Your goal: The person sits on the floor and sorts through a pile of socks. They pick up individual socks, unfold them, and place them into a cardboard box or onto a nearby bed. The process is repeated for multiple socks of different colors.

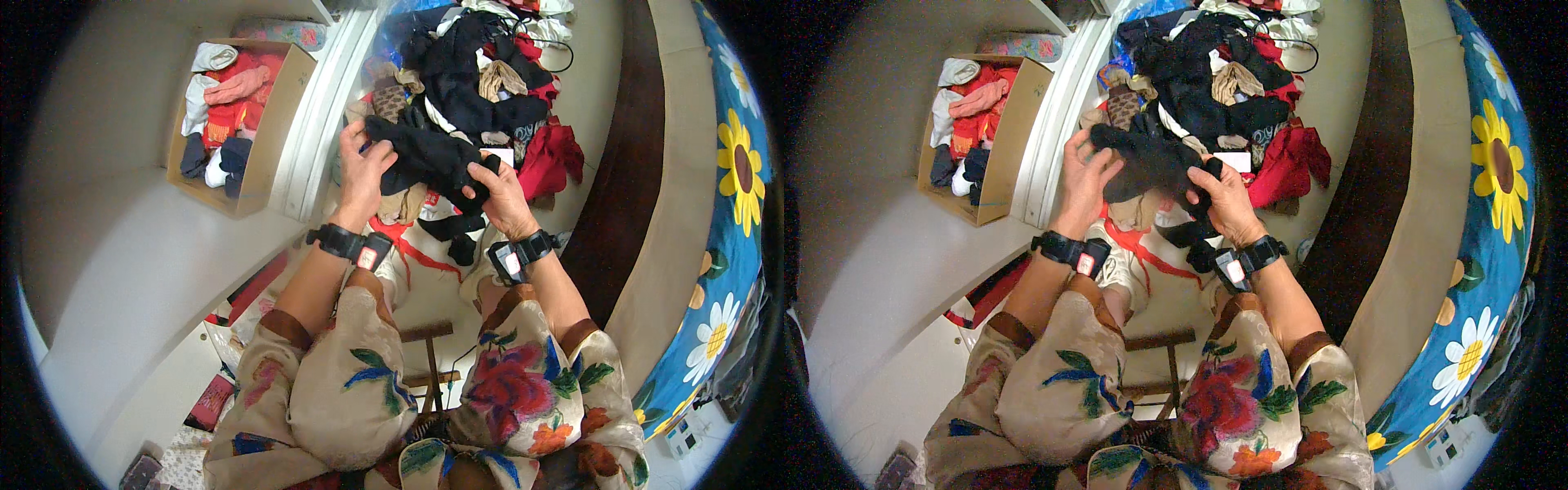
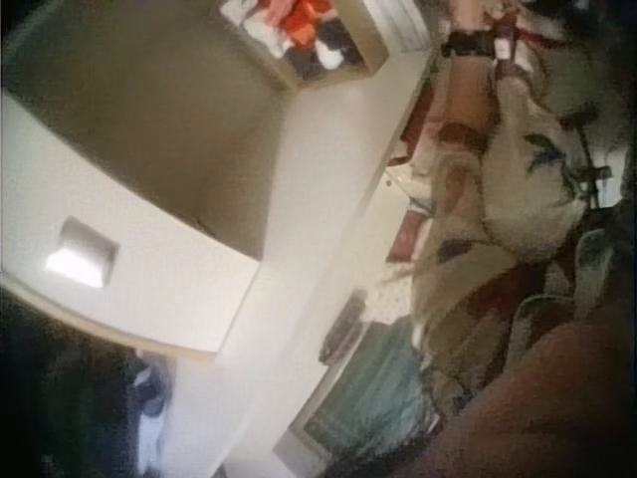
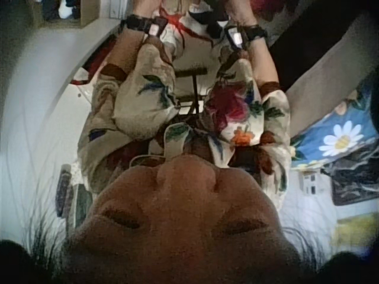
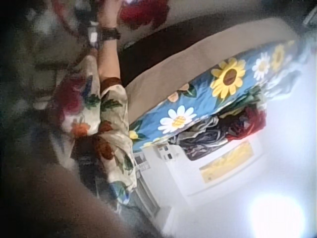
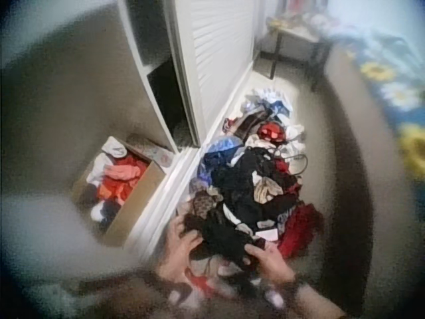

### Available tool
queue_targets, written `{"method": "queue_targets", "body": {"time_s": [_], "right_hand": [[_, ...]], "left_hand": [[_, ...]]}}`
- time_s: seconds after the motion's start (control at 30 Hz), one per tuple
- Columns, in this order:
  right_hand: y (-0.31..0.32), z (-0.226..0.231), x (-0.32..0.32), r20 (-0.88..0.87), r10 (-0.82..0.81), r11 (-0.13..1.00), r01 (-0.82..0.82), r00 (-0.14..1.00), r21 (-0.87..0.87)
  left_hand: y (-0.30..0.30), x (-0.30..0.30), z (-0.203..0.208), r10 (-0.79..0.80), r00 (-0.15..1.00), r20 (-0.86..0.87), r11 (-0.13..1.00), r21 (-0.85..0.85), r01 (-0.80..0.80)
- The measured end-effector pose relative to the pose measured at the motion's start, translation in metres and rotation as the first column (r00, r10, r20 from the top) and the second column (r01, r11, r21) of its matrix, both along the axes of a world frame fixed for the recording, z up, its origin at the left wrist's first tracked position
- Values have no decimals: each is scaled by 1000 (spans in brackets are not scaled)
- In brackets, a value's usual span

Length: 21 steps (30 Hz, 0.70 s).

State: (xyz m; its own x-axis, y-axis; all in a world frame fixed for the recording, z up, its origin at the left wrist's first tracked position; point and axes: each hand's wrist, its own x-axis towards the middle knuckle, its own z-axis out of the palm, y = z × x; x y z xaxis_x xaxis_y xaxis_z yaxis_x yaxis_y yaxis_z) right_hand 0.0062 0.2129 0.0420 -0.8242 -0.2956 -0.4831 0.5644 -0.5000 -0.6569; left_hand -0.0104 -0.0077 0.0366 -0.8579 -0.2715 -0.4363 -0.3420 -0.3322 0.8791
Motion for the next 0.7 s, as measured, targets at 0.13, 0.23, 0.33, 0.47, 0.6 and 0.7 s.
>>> {"method": "queue_targets", "body": {"time_s": [0.13, 0.23, 0.33, 0.47, 0.6, 0.7], "right_hand": [[-4, 28, -14, -132, 56, 995, -44, 990, 95], [-5, 71, -25, -236, 93, 987, -58, 967, 150], [0, 132, -28, -364, 84, 985, -24, 927, 168], [1, 219, -11, -286, -25, 1000, 19, 958, -22], [-10, 297, 30, -207, -147, 913, 51, 967, -405], [-18, 339, 59, -435, -28, 1000, 27, 900, -10]], "left_hand": [[7, -12, 40, -290, 945, -149, 895, -393, 212], [19, -21, 83, -643, 732, -225, 762, -285, 581], [33, -20, 135, -623, 753, -210, 722, -524, 451], [19, -14, 207, -358, 894, -270, 860, 277, 428], [12, 17, 279, -264, 907, -329, 711, 569, 413], [17, 47, 333, -231, 909, -348, 694, 596, 404]]}}
